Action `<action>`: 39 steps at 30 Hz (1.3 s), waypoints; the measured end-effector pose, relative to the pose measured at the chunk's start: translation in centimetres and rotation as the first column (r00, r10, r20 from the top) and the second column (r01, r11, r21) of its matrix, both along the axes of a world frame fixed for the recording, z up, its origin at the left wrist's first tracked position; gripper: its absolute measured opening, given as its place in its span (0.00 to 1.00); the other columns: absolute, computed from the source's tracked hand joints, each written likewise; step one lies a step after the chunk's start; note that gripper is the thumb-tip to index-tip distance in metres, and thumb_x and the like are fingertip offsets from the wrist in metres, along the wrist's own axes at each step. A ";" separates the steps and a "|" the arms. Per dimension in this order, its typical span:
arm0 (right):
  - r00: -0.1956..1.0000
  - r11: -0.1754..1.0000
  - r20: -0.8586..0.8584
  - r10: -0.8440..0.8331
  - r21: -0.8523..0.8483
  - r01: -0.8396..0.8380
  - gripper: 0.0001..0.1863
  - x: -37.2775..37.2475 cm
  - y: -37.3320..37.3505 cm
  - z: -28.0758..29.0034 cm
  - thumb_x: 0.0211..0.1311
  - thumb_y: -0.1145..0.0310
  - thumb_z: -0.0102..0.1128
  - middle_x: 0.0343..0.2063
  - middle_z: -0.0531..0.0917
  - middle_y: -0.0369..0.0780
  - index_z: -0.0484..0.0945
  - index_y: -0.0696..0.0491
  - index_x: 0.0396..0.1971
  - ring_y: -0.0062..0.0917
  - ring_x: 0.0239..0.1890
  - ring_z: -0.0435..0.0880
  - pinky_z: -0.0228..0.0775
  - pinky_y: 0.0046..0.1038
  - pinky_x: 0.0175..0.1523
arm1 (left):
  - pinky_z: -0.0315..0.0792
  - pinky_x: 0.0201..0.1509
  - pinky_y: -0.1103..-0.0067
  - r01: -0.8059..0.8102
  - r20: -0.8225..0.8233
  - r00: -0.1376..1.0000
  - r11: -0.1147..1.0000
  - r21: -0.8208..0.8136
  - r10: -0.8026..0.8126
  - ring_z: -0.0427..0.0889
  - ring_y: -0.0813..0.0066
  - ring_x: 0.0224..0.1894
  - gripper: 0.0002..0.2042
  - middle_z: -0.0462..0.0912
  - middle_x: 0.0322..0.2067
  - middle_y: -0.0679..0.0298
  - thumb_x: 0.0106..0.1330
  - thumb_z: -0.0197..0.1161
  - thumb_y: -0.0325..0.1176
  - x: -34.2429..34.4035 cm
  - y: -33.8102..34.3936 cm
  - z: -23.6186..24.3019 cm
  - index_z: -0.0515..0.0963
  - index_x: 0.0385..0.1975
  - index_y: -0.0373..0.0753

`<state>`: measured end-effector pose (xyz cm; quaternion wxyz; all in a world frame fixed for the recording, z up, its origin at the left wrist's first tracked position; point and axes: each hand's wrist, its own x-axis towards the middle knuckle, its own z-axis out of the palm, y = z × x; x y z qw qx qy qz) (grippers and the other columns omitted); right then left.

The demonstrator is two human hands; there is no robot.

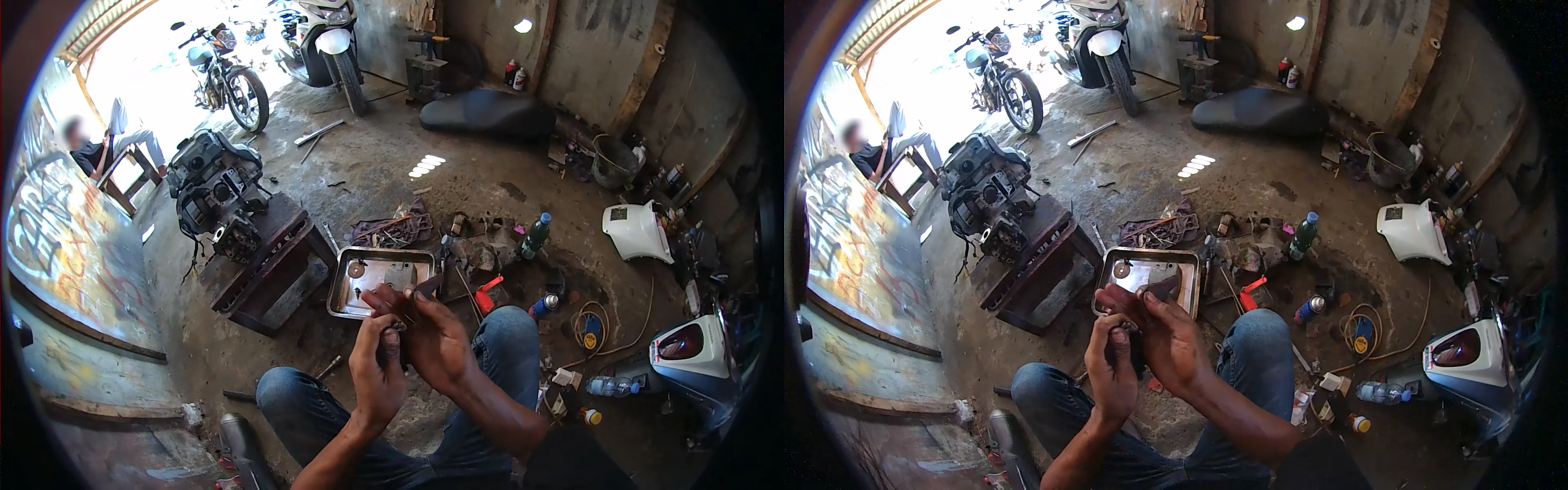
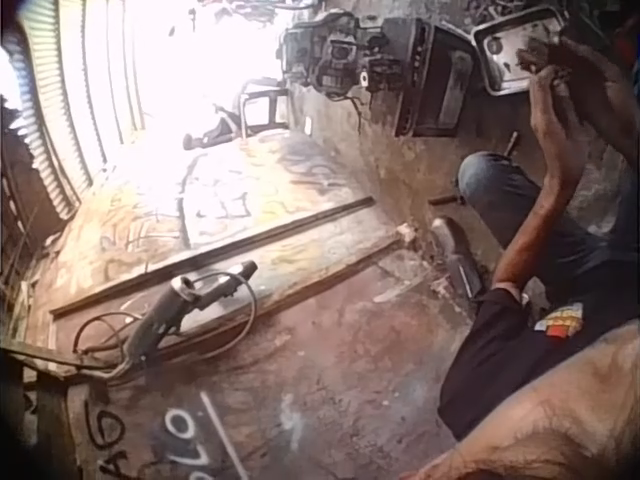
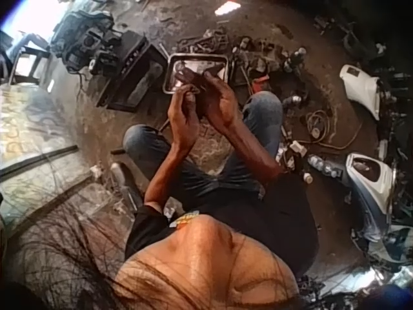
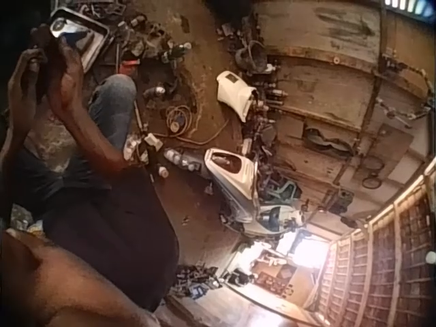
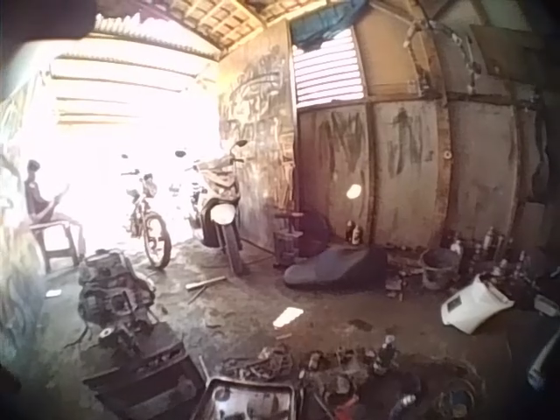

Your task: Cleaning and inspecting components of a motorcycle engine cylinder head.

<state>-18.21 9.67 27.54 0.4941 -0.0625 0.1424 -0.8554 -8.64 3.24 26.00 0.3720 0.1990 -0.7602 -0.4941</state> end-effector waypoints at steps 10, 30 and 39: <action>0.950 0.993 -0.295 -0.101 0.033 0.115 0.10 1.6 -0.5 -0.9 0.77 0.70 0.52 0.52 0.82 0.46 0.73 0.56 0.52 0.32 0.59 0.80 0.69 0.34 0.67 | 0.70 0.49 0.77 -0.058 -0.064 0.996 0.998 -0.023 0.057 0.75 0.78 0.40 0.10 0.78 0.39 0.60 0.81 0.47 0.29 -0.7 0.1 -0.3 0.74 0.49 0.31; 0.894 0.932 -0.371 -0.252 0.156 0.328 0.16 -1.0 0.3 -0.9 0.77 0.63 0.54 0.35 0.81 0.35 0.77 0.58 0.55 0.24 0.46 0.81 0.74 0.28 0.53 | 0.67 0.50 0.80 0.057 -0.139 0.990 0.990 0.130 -0.039 0.71 0.78 0.42 0.12 0.73 0.39 0.63 0.82 0.45 0.36 0.2 0.1 0.9 0.71 0.46 0.33; 0.855 0.924 -0.498 -0.145 0.240 0.296 0.19 -1.0 1.0 0.0 0.78 0.62 0.54 0.30 0.76 0.31 0.78 0.61 0.57 0.13 0.32 0.72 0.66 0.19 0.38 | 0.64 0.51 0.81 0.049 -0.149 0.988 0.991 0.126 -0.030 0.68 0.79 0.42 0.13 0.70 0.39 0.64 0.83 0.45 0.38 0.6 -0.4 1.1 0.70 0.44 0.34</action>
